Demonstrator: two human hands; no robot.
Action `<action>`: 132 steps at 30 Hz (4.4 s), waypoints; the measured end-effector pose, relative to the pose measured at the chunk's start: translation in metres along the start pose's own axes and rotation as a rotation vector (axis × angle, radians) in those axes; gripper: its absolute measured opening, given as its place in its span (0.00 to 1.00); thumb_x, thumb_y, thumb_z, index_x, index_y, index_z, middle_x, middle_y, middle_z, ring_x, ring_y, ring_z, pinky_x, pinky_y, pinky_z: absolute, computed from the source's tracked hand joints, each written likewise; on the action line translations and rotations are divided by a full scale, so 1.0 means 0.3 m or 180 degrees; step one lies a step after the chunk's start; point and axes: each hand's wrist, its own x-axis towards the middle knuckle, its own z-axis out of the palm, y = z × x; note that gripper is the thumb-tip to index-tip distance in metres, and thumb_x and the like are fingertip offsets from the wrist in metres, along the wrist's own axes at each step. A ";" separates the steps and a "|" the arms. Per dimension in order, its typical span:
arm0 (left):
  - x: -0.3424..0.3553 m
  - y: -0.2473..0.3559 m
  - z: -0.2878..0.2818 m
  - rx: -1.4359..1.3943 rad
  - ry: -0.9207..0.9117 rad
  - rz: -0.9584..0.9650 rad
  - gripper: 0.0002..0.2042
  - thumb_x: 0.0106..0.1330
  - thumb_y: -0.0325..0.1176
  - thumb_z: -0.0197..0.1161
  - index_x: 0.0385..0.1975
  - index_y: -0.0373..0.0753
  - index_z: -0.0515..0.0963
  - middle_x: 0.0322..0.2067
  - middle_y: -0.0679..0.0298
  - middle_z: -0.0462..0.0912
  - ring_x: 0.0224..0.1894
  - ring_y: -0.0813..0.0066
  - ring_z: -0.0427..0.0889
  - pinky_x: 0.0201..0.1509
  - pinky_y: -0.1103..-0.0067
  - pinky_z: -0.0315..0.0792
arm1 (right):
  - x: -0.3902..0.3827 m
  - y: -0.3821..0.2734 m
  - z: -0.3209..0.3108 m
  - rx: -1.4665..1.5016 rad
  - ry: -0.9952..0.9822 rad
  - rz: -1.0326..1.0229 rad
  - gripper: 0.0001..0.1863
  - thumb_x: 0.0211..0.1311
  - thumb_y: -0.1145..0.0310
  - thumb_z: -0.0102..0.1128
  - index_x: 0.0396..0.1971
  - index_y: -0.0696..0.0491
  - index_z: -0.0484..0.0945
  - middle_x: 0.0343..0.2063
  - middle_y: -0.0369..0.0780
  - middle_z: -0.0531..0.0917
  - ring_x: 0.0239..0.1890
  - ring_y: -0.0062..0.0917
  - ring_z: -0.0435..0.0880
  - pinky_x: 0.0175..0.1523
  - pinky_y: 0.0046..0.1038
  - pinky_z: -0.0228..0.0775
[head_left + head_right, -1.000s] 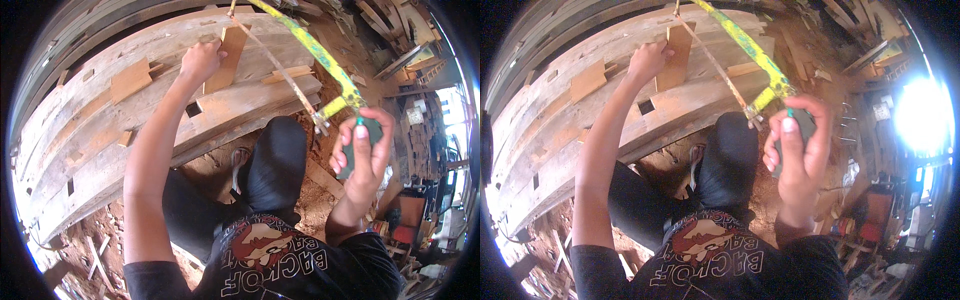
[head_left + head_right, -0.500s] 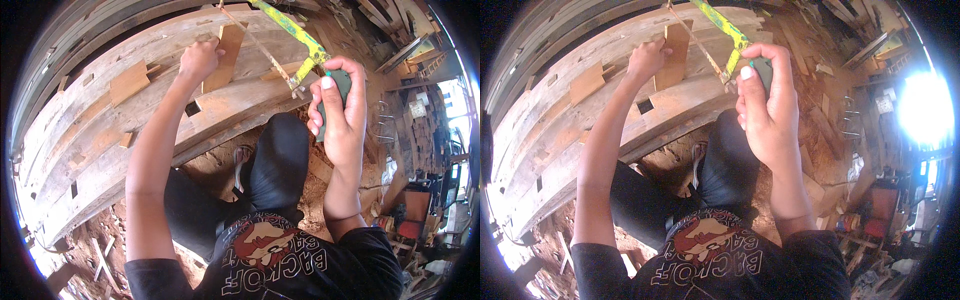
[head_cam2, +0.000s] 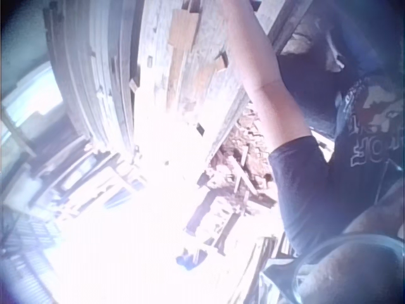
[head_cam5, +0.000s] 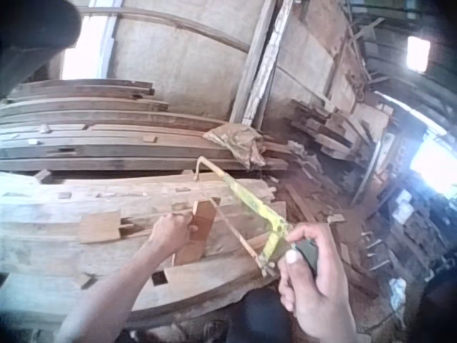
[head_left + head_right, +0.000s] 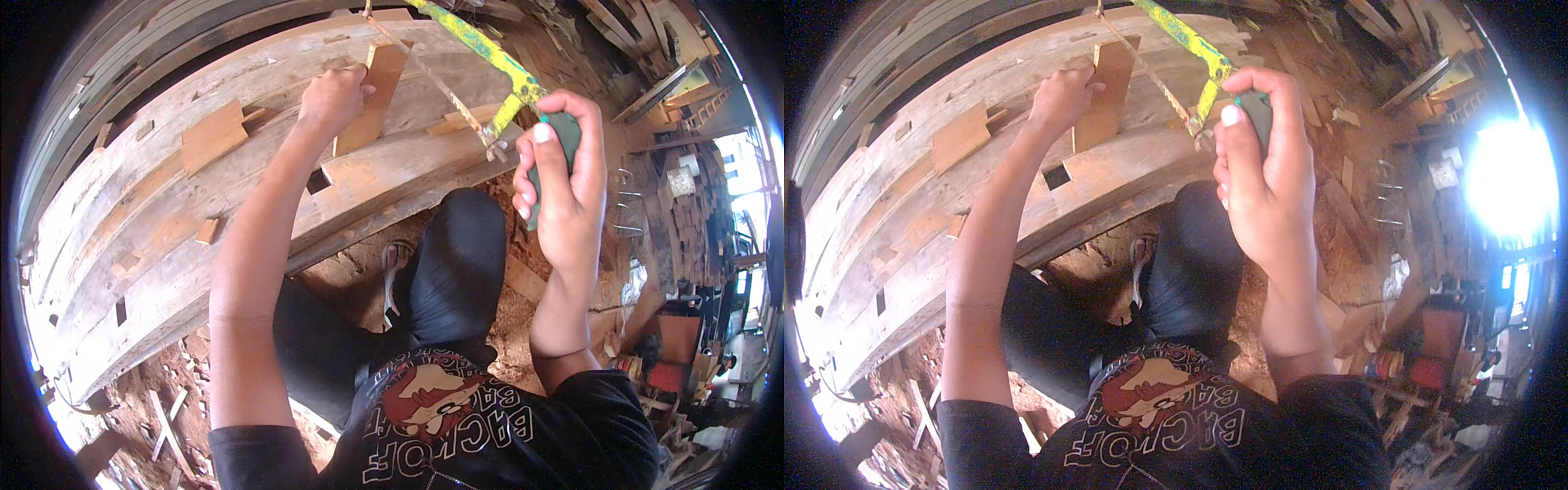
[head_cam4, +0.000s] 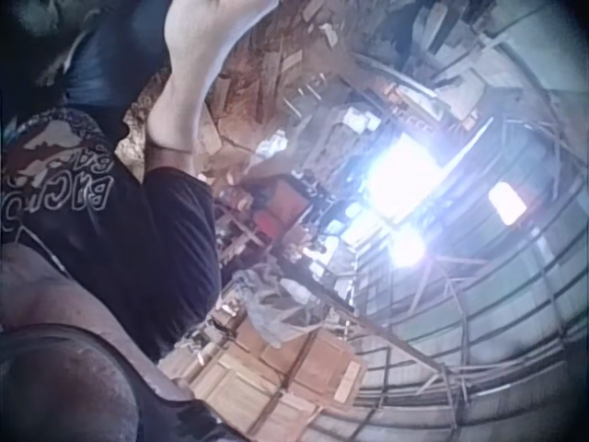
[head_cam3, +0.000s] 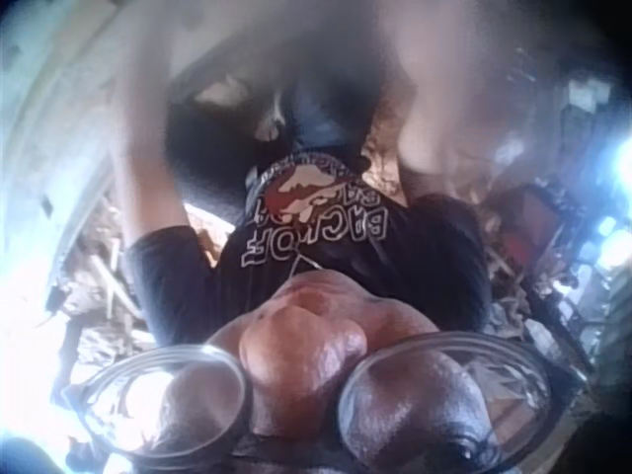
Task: The person uses a hand saw to cut small rectangular pieces of wood on a workbench. They hold the wood with one hand and saw with the other, repeating the process for multiple pieces.
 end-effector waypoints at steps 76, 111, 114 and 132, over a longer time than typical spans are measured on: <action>0.014 -0.144 -0.026 -0.0599 -0.0040 -0.0264 0.20 0.73 0.50 0.62 0.43 0.36 0.78 0.39 0.45 0.87 0.46 0.39 0.85 0.48 0.53 0.76 | 0.073 0.064 -0.032 0.0869 0.0027 -0.0109 0.19 0.76 0.69 0.54 0.64 0.52 0.69 0.26 0.35 0.73 0.16 0.10 0.66 0.18 0.15 0.57; -0.003 -0.081 -0.086 -0.3747 0.0612 -0.1240 0.15 0.71 0.46 0.70 0.47 0.43 0.79 0.35 0.73 0.82 0.38 0.83 0.79 0.40 0.80 0.72 | 0.164 0.725 -0.196 0.2493 0.0308 0.1755 0.12 0.70 0.61 0.66 0.42 0.49 0.72 0.23 0.32 0.73 0.16 0.17 0.70 0.21 0.23 0.61; -0.012 -0.067 -0.128 -0.4186 0.0394 -0.1524 0.14 0.71 0.46 0.70 0.46 0.46 0.80 0.37 0.74 0.81 0.39 0.83 0.79 0.44 0.80 0.71 | 0.194 0.838 -0.249 0.3010 0.0688 0.2213 0.16 0.71 0.55 0.66 0.42 0.49 0.72 0.23 0.29 0.71 0.19 0.15 0.67 0.23 0.20 0.59; -0.028 -0.049 -0.140 -0.3504 0.0331 -0.0832 0.14 0.69 0.45 0.69 0.45 0.43 0.82 0.36 0.71 0.83 0.42 0.82 0.76 0.52 0.80 0.67 | 0.115 1.224 -0.289 0.2487 0.0784 0.2910 0.19 0.69 0.51 0.63 0.37 0.53 0.75 0.30 0.40 0.81 0.32 0.33 0.84 0.39 0.39 0.80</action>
